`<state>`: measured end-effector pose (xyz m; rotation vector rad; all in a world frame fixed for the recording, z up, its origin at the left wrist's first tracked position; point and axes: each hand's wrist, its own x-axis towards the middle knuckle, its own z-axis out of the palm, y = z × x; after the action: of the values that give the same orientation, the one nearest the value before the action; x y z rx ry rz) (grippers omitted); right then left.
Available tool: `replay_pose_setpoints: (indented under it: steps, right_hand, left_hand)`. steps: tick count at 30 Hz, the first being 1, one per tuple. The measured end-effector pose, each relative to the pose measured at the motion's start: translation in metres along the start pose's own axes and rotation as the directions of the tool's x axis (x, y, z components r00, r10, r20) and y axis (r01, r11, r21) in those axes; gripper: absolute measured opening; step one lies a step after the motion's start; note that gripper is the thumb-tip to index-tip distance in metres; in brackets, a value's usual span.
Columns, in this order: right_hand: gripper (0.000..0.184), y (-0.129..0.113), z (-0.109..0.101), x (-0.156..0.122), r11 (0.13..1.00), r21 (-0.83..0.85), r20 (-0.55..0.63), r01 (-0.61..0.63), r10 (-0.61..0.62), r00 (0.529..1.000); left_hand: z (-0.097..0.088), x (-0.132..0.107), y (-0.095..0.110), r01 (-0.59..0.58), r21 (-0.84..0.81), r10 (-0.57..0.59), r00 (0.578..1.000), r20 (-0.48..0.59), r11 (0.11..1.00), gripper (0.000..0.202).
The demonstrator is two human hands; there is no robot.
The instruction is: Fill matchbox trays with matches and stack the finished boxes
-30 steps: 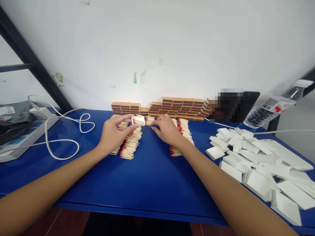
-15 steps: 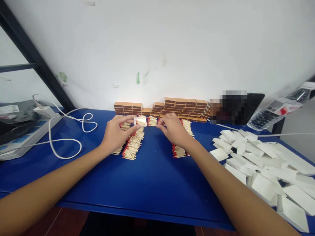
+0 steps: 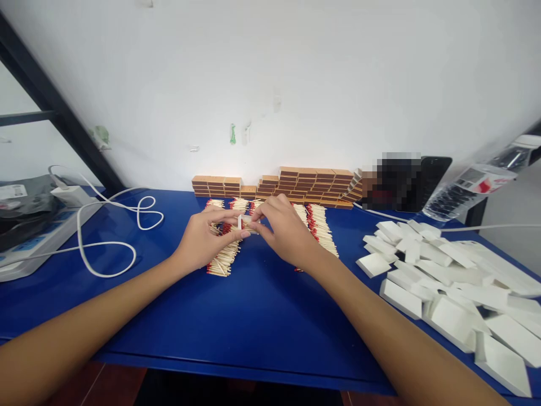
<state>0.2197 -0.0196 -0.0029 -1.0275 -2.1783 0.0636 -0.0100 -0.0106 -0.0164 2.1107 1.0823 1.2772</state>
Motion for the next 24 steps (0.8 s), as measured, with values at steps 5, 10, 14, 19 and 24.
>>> replay_pose_setpoints:
  steps: [5, 10, 14, 19, 24]
  right_hand:
    - [0.012, 0.007, -0.001, -0.001, 1.0, -0.005, 0.029, -0.002, 0.002, 1.0]
    - [0.014, 0.009, -0.006, -0.001, 1.0, -0.02, 0.031, 0.002, -0.001, 1.0]
    - [0.017, 0.01, -0.013, -0.001, 1.0, 0.01, 0.048, -0.013, 0.013, 0.999]
    - [0.014, 0.008, -0.014, -0.002, 0.999, 0.031, 0.061, -0.009, 0.007, 0.998]
    - [0.009, 0.007, -0.012, -0.003, 0.999, -0.022, 0.061, 0.046, -0.044, 0.997]
  left_hand:
    - [0.001, 0.0, 0.0, 0.016, -0.013, -0.016, 1.0, 0.012, 1.0, 0.036]
    - [0.001, 0.001, 0.001, 0.02, -0.021, -0.02, 1.0, -0.006, 1.0, 0.041]
    - [0.0, 0.001, 0.001, 0.029, -0.038, -0.029, 1.0, 0.009, 0.999, 0.039]
    - [0.0, 0.001, 0.001, 0.075, -0.069, -0.072, 0.997, 0.037, 0.995, 0.047]
    - [0.001, 0.001, 0.002, 0.105, -0.064, -0.102, 0.993, 0.052, 0.992, 0.051]
